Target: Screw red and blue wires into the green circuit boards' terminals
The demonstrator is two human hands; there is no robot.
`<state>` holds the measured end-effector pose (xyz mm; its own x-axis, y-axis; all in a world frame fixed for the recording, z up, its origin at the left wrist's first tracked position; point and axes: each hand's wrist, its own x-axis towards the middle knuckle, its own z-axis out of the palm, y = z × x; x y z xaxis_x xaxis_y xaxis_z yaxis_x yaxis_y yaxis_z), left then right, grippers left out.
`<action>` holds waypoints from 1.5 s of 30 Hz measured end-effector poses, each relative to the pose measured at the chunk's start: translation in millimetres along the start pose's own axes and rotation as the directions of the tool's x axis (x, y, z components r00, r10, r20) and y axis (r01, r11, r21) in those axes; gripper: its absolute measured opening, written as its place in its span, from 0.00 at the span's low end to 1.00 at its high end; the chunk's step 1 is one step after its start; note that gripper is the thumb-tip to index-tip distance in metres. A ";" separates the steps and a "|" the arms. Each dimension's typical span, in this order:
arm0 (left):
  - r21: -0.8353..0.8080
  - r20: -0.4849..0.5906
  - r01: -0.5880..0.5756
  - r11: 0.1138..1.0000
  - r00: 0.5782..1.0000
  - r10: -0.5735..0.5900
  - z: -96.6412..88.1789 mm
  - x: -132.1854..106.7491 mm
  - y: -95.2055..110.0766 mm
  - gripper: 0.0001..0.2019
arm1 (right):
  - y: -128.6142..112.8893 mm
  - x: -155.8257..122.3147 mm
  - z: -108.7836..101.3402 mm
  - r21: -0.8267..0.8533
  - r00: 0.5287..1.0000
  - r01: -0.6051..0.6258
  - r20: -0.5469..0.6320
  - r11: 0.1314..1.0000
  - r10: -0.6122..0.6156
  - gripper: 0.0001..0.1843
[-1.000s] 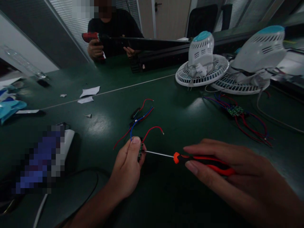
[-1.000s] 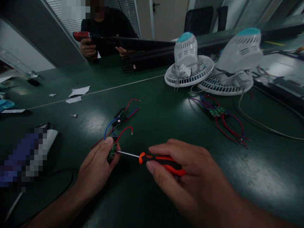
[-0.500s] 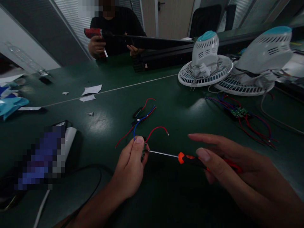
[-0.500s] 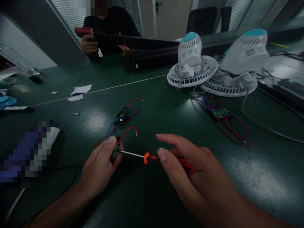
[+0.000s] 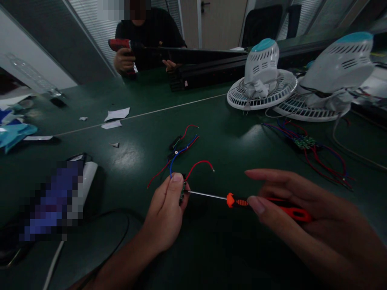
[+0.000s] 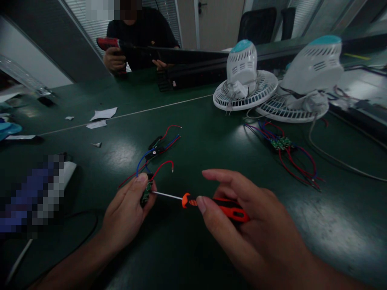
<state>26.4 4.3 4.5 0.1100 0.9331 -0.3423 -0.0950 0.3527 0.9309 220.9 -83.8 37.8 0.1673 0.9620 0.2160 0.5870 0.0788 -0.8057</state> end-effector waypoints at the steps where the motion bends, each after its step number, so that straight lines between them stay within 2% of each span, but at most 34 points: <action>1: -0.001 0.002 -0.001 1.000 1.000 0.001 -0.2 0.2 -0.6 0.17 | -0.5 -0.5 0.3 0.000 1.000 -0.001 -0.005 1.000 0.001 0.12; 12: -0.016 0.008 0.025 1.000 1.000 -0.025 3.5 -1.3 6.2 0.18 | -6.4 -2.4 -0.4 -0.007 0.995 -0.058 -0.081 0.998 0.057 0.12; 20: 0.009 0.029 0.006 1.000 1.000 -0.006 2.4 -2.0 5.0 0.19 | -9.5 -1.6 -3.1 -0.040 0.996 -0.074 0.041 0.996 0.076 0.19; 24: 0.021 0.038 -0.002 1.000 0.999 0.001 1.6 -2.2 4.8 0.19 | -10.2 2.6 -3.5 -0.089 0.999 -0.017 0.042 0.996 0.020 0.15; 29: 0.031 0.039 -0.004 1.000 0.999 0.003 2.3 -2.6 5.5 0.18 | -6.8 1.5 -3.5 -0.066 0.999 0.043 0.000 0.997 -0.043 0.11; 36: 0.022 0.026 -0.001 1.000 1.000 0.000 2.6 -2.4 6.0 0.17 | -5.8 1.2 -2.8 -0.073 0.999 0.047 0.006 0.996 -0.047 0.13; 45: 0.017 0.016 0.012 1.000 1.000 -0.012 0.9 -1.5 4.0 0.18 | -4.3 -7.3 -3.0 -0.079 0.997 0.029 -0.071 0.996 -0.035 0.13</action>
<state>26.8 4.2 8.8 0.1266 0.9277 -0.3513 -0.0767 0.3622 0.9289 219.6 -91.9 41.4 0.2026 0.9376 0.2826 0.6523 0.0860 -0.7530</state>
